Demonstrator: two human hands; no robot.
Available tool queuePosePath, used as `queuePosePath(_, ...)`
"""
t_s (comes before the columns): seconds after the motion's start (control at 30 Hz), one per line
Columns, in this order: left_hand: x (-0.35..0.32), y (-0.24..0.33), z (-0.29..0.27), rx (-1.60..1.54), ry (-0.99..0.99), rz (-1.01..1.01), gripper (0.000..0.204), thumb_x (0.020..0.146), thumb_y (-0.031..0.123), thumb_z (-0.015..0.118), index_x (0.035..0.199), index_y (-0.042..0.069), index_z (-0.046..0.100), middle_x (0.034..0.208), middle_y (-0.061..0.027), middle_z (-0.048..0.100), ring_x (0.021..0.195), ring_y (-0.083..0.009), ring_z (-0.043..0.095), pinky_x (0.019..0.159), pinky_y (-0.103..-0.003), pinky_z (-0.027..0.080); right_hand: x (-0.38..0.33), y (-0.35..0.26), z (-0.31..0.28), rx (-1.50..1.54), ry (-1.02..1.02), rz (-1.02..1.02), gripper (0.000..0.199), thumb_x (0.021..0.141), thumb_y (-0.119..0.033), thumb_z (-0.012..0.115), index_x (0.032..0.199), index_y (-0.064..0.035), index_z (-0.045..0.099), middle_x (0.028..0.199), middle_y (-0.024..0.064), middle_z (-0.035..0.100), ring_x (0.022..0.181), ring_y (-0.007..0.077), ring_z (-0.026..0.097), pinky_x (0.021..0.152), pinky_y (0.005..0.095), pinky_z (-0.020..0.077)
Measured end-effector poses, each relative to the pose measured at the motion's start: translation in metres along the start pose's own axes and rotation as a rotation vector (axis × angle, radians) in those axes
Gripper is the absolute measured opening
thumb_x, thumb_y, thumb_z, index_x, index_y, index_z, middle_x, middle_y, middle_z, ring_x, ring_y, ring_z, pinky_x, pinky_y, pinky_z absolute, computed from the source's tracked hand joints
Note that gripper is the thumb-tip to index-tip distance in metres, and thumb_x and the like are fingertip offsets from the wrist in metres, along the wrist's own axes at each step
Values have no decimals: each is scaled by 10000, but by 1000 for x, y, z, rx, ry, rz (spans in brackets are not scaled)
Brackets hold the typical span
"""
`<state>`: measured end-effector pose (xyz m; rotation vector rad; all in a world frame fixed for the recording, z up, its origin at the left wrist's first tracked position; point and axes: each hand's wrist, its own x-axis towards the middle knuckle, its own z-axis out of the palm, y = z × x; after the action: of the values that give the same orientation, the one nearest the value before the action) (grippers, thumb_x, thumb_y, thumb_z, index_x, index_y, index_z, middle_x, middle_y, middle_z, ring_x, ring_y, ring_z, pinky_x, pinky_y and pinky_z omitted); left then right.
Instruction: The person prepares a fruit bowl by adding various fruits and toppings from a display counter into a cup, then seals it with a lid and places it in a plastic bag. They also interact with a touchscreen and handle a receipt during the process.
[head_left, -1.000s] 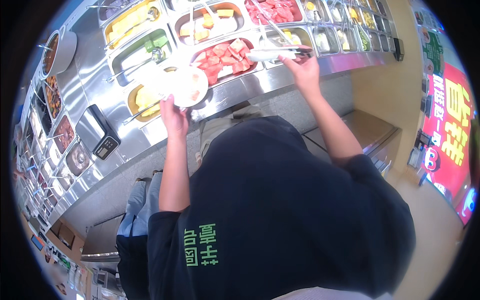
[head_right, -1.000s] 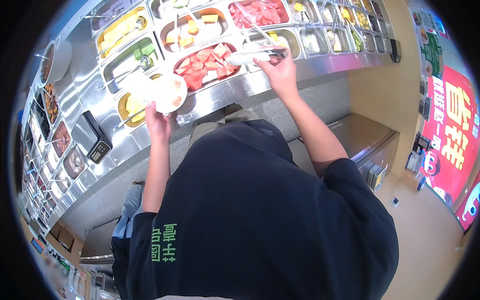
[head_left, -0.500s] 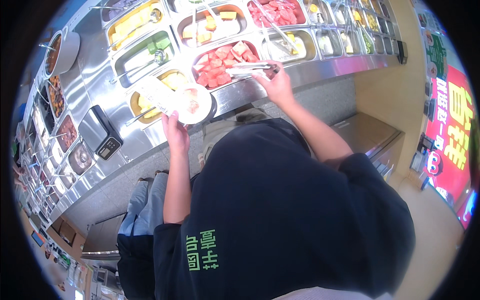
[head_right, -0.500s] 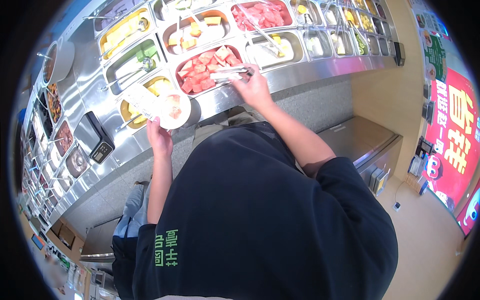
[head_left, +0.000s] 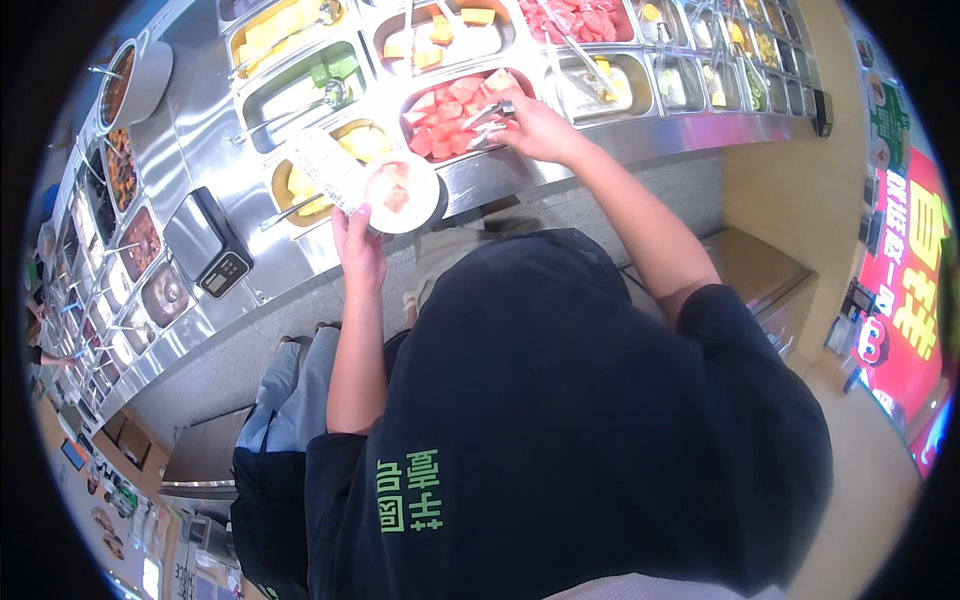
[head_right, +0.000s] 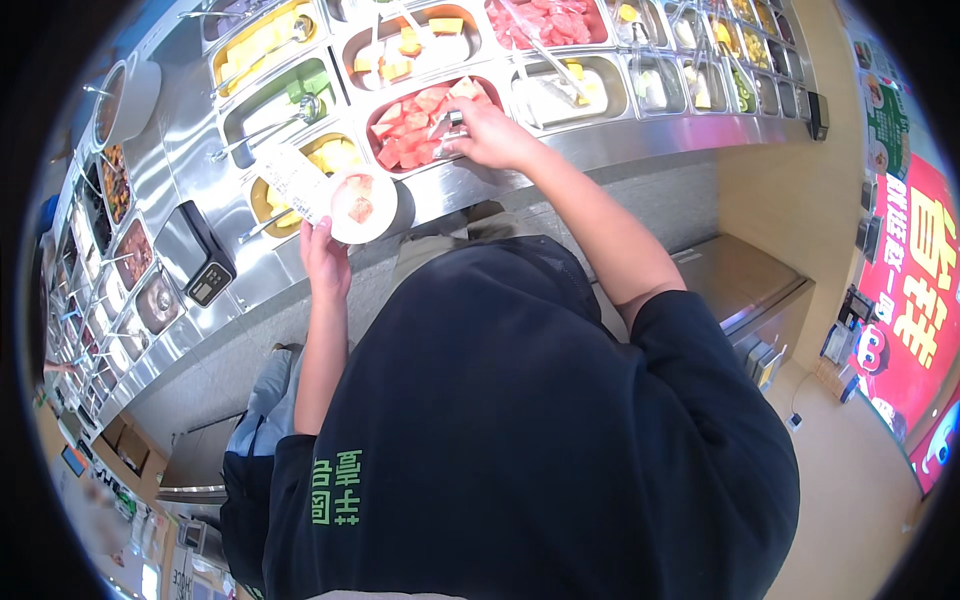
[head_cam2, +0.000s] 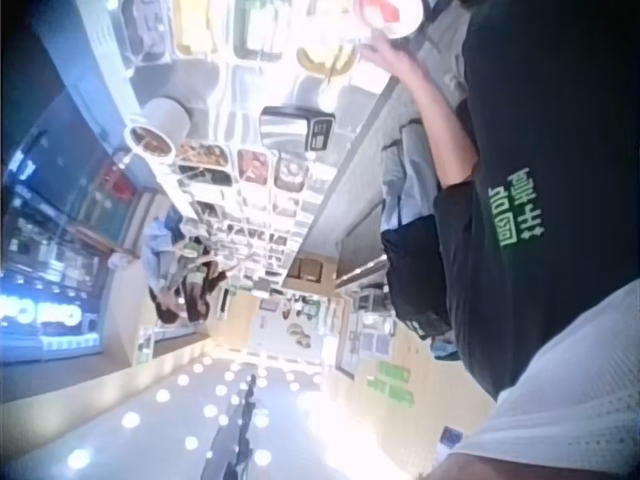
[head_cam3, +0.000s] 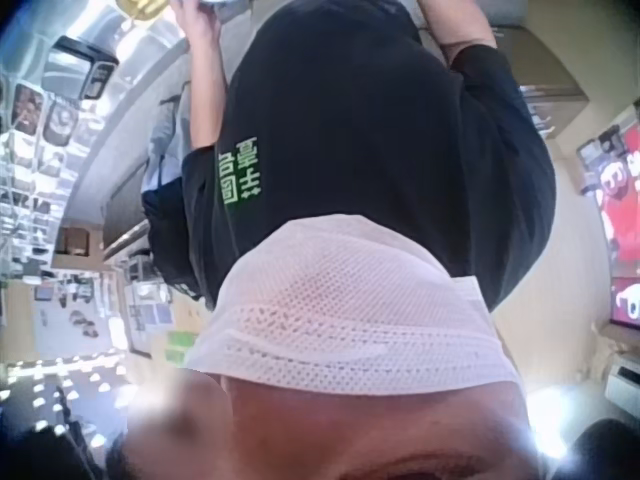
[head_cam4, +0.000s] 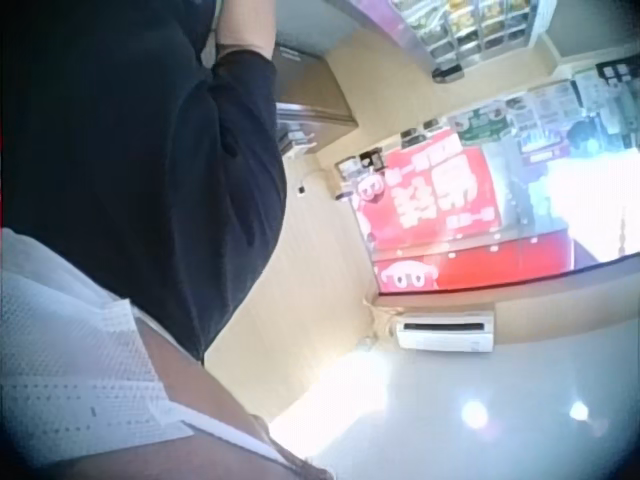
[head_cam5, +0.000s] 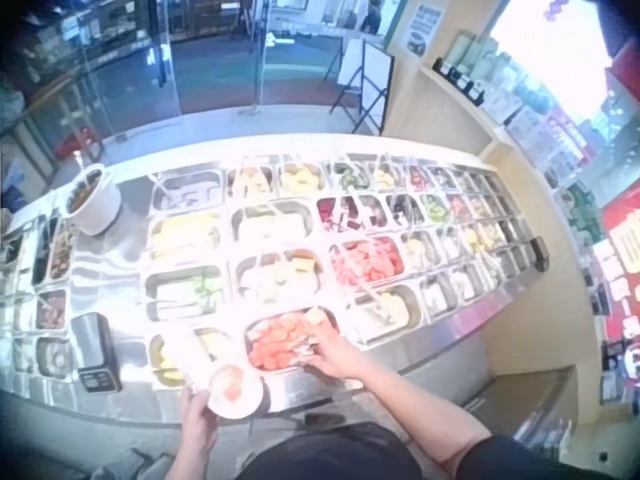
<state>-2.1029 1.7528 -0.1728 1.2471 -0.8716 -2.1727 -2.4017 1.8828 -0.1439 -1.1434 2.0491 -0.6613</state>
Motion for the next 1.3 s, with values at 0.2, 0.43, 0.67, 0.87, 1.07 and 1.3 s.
queuePosePath(0.2, 5, -2, 1, -3, -18, 20, 532, 882, 143, 626, 1345, 38, 387, 1271, -110, 540, 1158, -209, 539, 927, -384, 470, 28, 14, -8, 86, -43, -68, 469, 824, -80, 719, 1232, -84, 488, 1015, 126, 643, 944, 213, 666, 756, 335, 553)
queuePosePath(0.43, 3, 2, 6, -19, 1, 41, 508, 877, 107, 636, 1322, 12, 409, 1241, -115, 567, 1126, -195, 566, 926, -357, 476, 24, 22, -37, 179, -137, 115, 445, 856, -41, 672, 1261, -54, 488, 854, 85, 680, 731, 155, 662, 664, 303, 548)
queuePosePath(0.67, 12, -6, 16, -25, -12, 6, 512, 877, 92, 625, 1328, 8, 397, 1241, -121, 566, 1119, -205, 581, 920, -351, 494, -10, 13, -71, 428, 86, 20, 407, 829, -9, 709, 1177, -7, 499, 1063, 111, 669, 1008, 174, 634, 876, 321, 504)
queuePosePath(0.87, 18, 1, 33, -59, -47, -17, 513, 874, 91, 619, 1330, 29, 393, 1236, -123, 563, 1124, -212, 581, 925, -375, 506, -11, 25, -61, 227, 113, -24, 482, 795, -158, 753, 1194, -45, 505, 903, 137, 703, 836, 222, 692, 745, 338, 524)
queuePosePath(1.07, 11, 12, 25, -14, -21, -8, 495, 879, 115, 610, 1319, 30, 400, 1228, -119, 564, 1126, -210, 576, 919, -381, 502, 0, 10, -25, -92, -126, -4, 509, 852, -156, 683, 1294, -102, 436, 931, 217, 654, 927, 363, 656, 816, 440, 507)
queuePosePath(1.3, 2, 8, 6, 35, -18, 40, 528, 885, 185, 609, 1346, 45, 392, 1278, -109, 540, 1160, -223, 558, 939, -406, 479, 1, -9, -27, -215, -111, -18, 439, 876, -169, 676, 1243, -85, 448, 922, 171, 667, 881, 292, 664, 793, 410, 519)
